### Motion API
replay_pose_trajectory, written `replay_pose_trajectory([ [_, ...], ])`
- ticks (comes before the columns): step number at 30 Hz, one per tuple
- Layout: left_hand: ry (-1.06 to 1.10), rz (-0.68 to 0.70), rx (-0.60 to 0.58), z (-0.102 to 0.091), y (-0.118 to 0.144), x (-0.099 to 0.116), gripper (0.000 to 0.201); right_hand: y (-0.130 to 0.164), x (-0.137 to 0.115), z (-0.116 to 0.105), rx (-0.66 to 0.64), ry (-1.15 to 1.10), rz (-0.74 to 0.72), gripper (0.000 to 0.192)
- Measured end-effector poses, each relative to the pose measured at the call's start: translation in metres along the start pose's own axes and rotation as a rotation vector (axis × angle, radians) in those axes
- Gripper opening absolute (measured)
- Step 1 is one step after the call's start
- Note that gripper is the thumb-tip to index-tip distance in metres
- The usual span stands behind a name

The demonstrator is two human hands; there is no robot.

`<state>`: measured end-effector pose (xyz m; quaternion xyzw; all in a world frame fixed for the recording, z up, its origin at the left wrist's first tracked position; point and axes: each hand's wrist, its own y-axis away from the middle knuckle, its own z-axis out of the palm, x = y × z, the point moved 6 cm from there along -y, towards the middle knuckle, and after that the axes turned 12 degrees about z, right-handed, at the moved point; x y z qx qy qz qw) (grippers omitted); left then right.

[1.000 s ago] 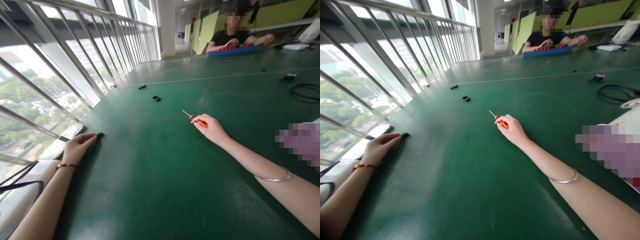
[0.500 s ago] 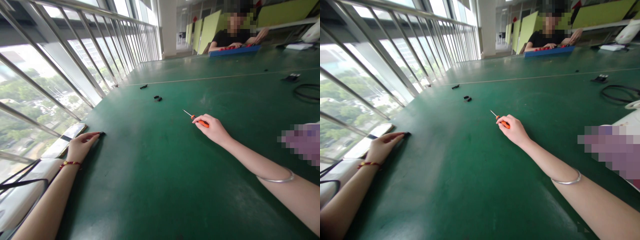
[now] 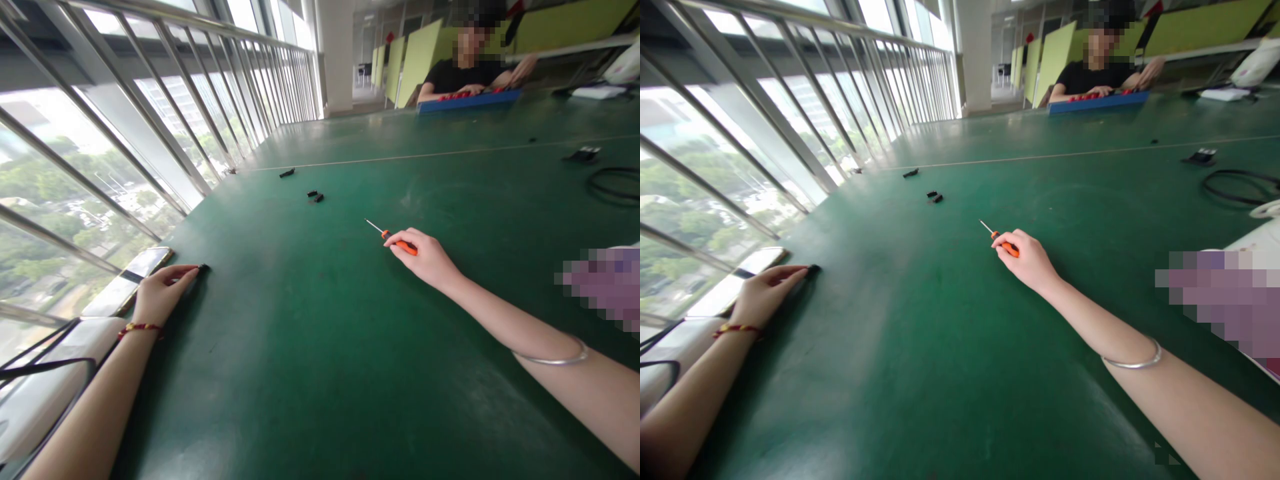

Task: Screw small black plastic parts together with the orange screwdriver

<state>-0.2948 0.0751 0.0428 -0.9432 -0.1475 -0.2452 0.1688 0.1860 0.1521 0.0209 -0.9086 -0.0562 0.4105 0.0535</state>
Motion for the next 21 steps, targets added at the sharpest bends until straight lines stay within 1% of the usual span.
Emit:
replay_pose_trajectory([
  [5, -0.005, 0.021, 0.011, 0.000, -0.002, -0.003, 0.061, 0.000, 0.000, 0.000, 0.000, 0.000, 0.000, 0.018],
  [10, 0.085, 0.042, 0.028, 0.002, -0.004, -0.005, 0.063, 0.001, -0.001, 0.000, 0.009, 0.004, -0.010, 0.017],
  [15, 0.017, 0.028, 0.034, 0.002, -0.005, -0.011, 0.057, 0.001, -0.002, 0.000, 0.012, -0.008, -0.020, 0.017],
  [21, 0.031, 0.042, 0.047, 0.001, -0.003, -0.006, 0.051, 0.001, -0.001, 0.000, 0.004, 0.005, -0.011, 0.018],
])
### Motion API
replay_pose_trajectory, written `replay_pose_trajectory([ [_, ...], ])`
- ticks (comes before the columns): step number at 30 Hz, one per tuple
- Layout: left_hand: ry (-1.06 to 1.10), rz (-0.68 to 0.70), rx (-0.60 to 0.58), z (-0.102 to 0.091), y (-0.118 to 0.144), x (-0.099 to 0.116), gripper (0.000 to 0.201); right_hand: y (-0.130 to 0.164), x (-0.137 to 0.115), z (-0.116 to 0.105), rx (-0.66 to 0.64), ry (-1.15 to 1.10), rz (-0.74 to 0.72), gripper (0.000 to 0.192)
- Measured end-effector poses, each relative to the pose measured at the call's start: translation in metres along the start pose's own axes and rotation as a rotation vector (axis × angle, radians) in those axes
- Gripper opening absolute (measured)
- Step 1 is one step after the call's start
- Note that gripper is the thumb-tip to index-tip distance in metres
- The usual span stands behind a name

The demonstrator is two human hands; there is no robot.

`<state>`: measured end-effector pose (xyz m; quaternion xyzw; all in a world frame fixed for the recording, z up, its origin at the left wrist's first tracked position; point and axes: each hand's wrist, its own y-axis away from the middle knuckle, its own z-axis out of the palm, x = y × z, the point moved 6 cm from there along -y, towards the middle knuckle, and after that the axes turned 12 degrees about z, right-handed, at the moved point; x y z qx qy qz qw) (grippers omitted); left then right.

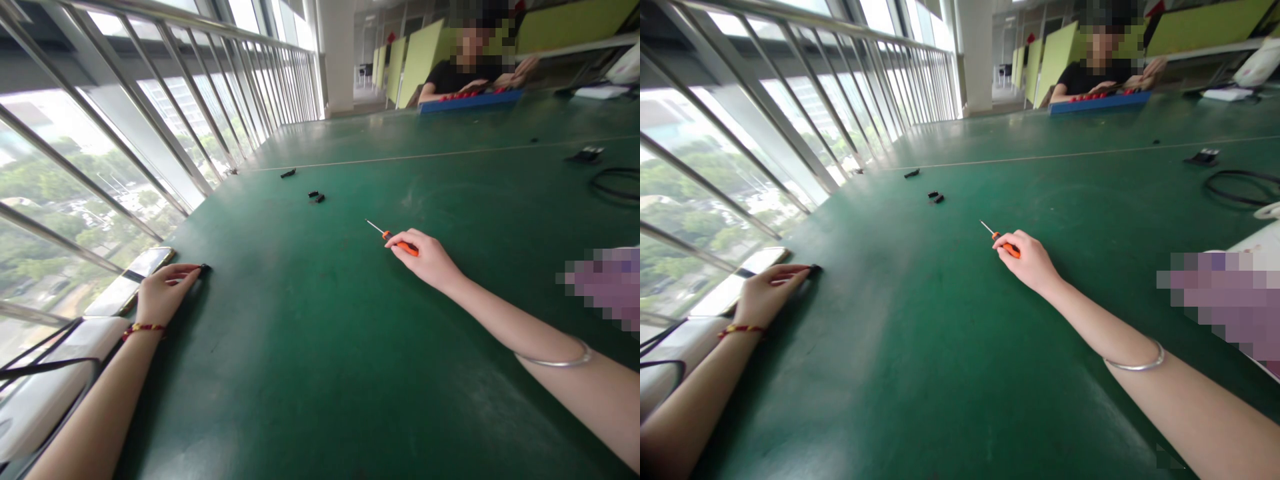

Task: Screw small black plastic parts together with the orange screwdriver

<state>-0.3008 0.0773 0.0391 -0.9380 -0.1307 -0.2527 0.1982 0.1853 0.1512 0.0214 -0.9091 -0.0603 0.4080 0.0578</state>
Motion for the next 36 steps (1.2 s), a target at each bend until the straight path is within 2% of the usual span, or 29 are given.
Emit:
replay_pose_trajectory([
  [4, -0.090, 0.076, 0.015, 0.001, -0.001, 0.003, 0.045, 0.000, 0.001, 0.000, -0.004, 0.002, 0.003, 0.018],
  [11, -0.285, 0.377, 0.144, -0.003, 0.003, 0.022, 0.040, 0.000, 0.000, 0.000, 0.004, -0.002, -0.007, 0.018],
  [14, -0.344, 0.460, 0.146, -0.002, 0.005, 0.030, 0.040, 0.000, 0.001, 0.000, -0.001, 0.003, -0.005, 0.018],
  [25, -0.395, 0.427, 0.085, 0.001, 0.002, 0.028, 0.038, 0.000, 0.000, 0.000, 0.002, 0.008, -0.010, 0.018],
  [30, -0.333, 0.372, 0.029, 0.005, -0.003, 0.019, 0.039, 0.000, 0.000, 0.000, 0.009, 0.020, -0.015, 0.018],
  [36, -0.304, 0.342, 0.025, 0.006, -0.005, 0.013, 0.038, 0.000, -0.001, 0.000, 0.020, 0.008, -0.024, 0.018],
])
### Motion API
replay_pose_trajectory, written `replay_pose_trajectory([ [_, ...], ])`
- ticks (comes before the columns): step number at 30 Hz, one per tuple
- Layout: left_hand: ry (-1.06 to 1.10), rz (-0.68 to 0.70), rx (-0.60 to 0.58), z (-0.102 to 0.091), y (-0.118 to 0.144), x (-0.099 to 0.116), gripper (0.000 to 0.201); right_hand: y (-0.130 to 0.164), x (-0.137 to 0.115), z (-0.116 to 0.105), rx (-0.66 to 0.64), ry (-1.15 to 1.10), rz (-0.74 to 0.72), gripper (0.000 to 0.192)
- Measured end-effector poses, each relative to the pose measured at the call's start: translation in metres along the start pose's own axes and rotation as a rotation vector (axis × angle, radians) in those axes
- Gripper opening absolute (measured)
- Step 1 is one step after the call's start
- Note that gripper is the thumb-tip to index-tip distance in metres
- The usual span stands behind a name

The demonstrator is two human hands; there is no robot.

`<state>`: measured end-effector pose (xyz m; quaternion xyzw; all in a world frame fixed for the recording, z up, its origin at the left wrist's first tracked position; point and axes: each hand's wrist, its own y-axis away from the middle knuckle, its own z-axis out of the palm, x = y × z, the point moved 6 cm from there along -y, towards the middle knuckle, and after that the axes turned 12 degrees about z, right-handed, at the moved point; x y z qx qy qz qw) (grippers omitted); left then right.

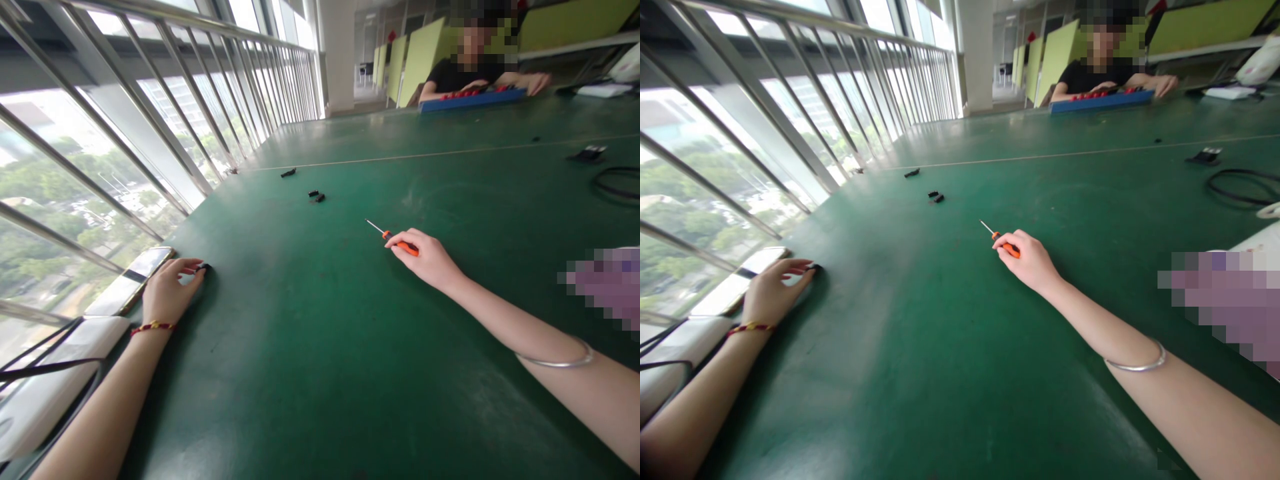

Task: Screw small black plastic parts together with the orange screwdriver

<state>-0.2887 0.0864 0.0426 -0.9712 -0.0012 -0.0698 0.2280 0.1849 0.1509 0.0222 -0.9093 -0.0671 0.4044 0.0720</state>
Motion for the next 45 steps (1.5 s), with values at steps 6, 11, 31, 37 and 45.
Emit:
replay_pose_trajectory([
  [6, 0.008, 0.013, -0.007, -0.001, 0.000, 0.004, 0.036, 0.000, 0.000, 0.000, -0.017, 0.008, 0.021, 0.018],
  [11, 0.013, -0.011, -0.005, -0.002, 0.000, 0.005, 0.040, 0.000, 0.000, 0.000, -0.027, 0.007, 0.025, 0.018],
  [31, 0.533, 0.542, -0.158, 0.045, -0.021, 0.244, 0.014, 0.037, -0.020, -0.017, 0.312, -0.150, -0.186, 0.010],
  [37, 0.560, 0.543, -0.190, 0.067, -0.027, 0.292, 0.011, 0.071, -0.025, -0.017, 0.401, -0.134, -0.148, 0.012],
  [45, 0.545, 0.579, -0.147, 0.075, -0.023, 0.311, 0.010, 0.093, -0.038, -0.027, 0.422, -0.232, -0.202, 0.013],
])
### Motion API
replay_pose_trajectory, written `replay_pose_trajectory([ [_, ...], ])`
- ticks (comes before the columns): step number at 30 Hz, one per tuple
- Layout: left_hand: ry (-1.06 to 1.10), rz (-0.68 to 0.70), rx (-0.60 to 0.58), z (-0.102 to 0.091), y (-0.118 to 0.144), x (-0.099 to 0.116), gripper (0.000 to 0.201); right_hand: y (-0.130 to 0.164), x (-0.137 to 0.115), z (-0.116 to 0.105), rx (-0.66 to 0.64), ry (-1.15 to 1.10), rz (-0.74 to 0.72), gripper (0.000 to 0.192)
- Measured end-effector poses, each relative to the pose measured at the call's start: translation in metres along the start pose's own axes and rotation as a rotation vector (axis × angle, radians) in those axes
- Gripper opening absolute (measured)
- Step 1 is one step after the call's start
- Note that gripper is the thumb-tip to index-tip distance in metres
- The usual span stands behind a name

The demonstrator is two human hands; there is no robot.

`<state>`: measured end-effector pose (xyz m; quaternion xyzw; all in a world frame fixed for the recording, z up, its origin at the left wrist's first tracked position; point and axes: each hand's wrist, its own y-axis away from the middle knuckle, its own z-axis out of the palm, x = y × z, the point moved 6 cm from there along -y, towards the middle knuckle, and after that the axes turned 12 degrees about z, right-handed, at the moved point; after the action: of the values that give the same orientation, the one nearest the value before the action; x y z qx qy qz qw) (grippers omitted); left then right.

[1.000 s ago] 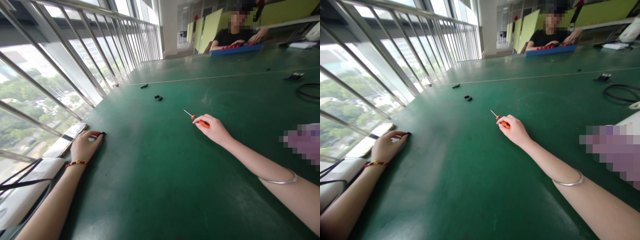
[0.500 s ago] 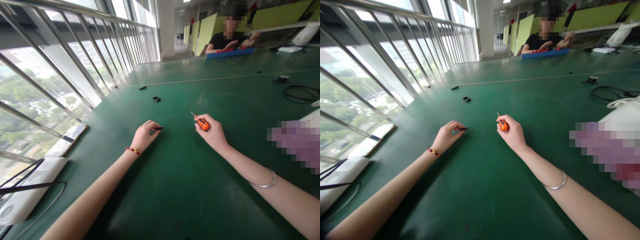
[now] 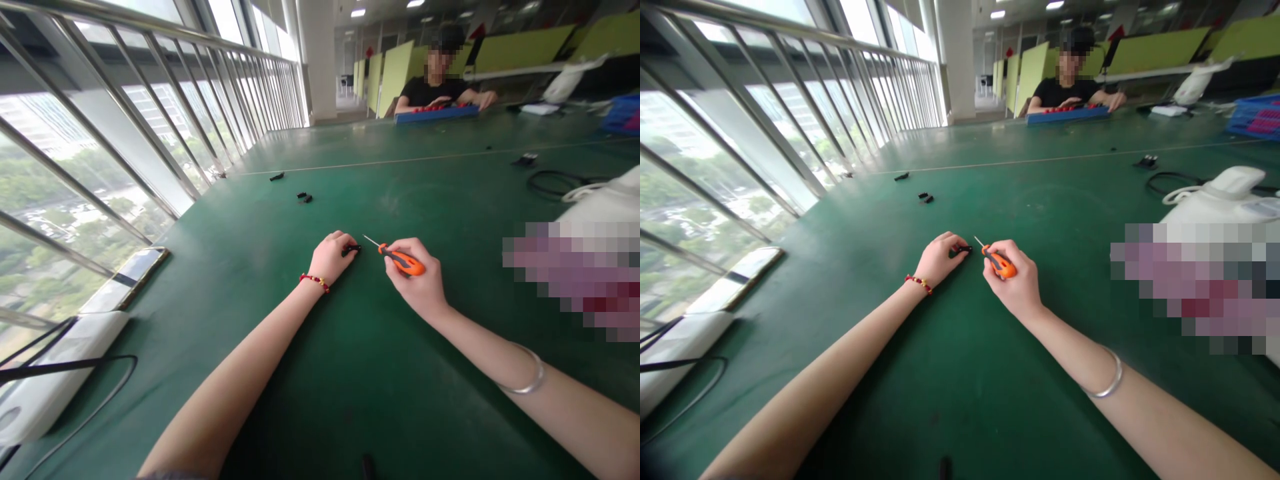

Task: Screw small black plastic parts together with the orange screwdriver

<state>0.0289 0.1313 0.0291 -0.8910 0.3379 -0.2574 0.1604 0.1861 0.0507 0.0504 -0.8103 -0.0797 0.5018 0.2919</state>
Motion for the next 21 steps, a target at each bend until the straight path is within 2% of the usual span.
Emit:
replay_pose_trajectory([
  [4, -0.008, 0.025, -0.013, 0.0023, 0.0015, 0.0041, 0.011, -0.0050, -0.0020, -0.0046, 0.015, 0.009, -0.045, 0.009],
  [11, -0.036, 0.015, -0.017, 0.0013, 0.0015, 0.0035, 0.014, -0.0072, 0.0005, 0.0000, -0.076, 0.037, -0.075, 0.010],
  [19, 0.012, -0.012, -0.035, 0.0022, 0.0012, -0.0020, 0.016, -0.0070, -0.0030, -0.0074, 0.016, 0.016, -0.088, 0.006],
  [21, -0.023, -0.027, 0.000, -0.0023, 0.0014, 0.0004, 0.019, -0.0077, -0.0012, -0.0074, 0.019, 0.022, -0.066, 0.007],
])
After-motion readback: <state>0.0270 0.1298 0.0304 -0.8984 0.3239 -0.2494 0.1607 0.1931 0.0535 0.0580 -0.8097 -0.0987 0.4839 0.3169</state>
